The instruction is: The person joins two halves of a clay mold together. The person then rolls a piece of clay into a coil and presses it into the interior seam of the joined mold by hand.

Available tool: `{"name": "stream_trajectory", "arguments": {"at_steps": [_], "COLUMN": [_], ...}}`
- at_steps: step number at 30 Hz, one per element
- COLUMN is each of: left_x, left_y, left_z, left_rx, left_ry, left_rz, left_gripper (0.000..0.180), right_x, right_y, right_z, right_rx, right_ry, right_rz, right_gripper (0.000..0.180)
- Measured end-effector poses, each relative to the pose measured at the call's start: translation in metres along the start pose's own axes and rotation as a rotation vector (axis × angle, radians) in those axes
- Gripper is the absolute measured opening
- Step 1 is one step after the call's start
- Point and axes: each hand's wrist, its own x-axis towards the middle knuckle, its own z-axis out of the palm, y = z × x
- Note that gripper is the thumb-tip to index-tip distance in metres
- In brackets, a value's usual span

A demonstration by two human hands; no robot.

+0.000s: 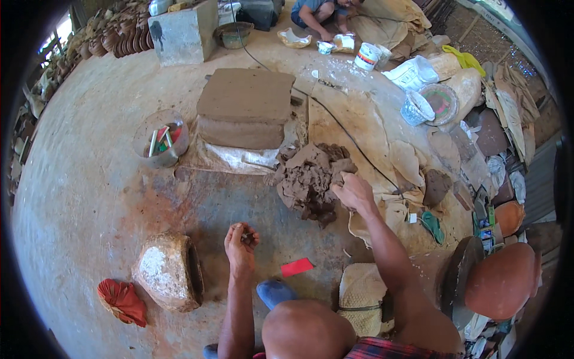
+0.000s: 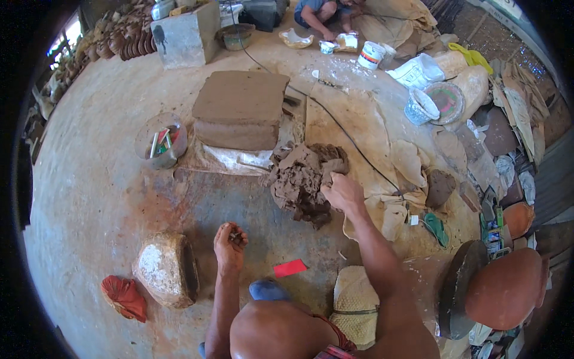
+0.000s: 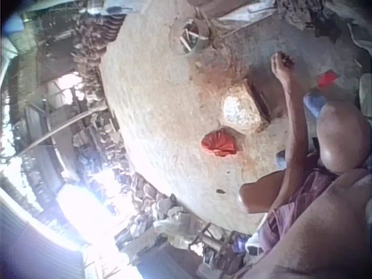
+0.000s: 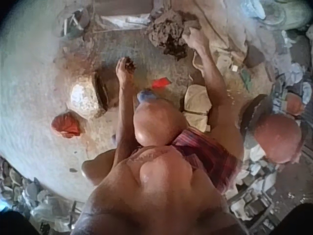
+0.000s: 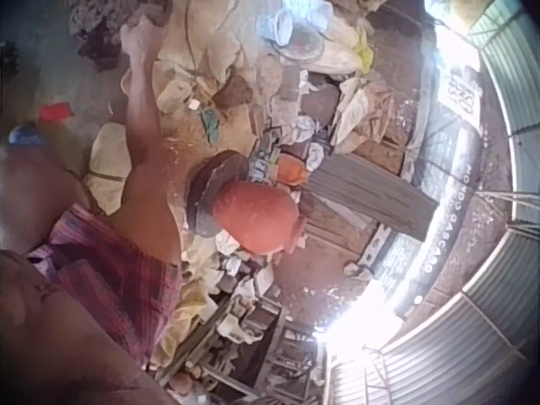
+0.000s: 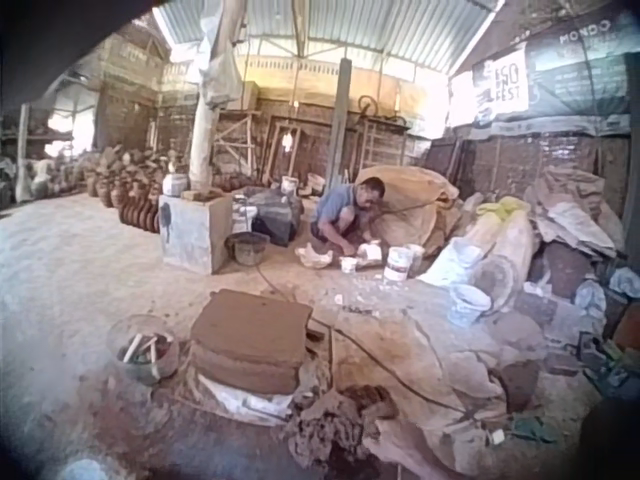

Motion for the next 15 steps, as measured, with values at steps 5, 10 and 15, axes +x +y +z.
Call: {"name": "stream_trajectory", "arguments": {"at_steps": [5,10,15], "left_x": [-0.006,-0.01,-0.039], "left_y": [-0.004,0.014,0.004], "left_z": [0.005,0.015,0.064], "left_rx": [-0.033,-0.187,-0.302], "left_ry": [-0.056,-0.043,-0.163], "left_rz": [-0.005,-0.014,-0.048], "left_gripper": [0.02,0.035,0.045], "right_x": [0.006,-0.053,-0.134], "right_y": [0.027,-0.055,-0.145], "right_z": [-0.035,-0.029,0.04], "right_rx": [0.327,0.834,0.584], "right_ry": [-0.447,0.384,0.216], "right_rz": [-0.243,-0.241,-0.727], "right_gripper": [0.068,0.047,0.05]}}
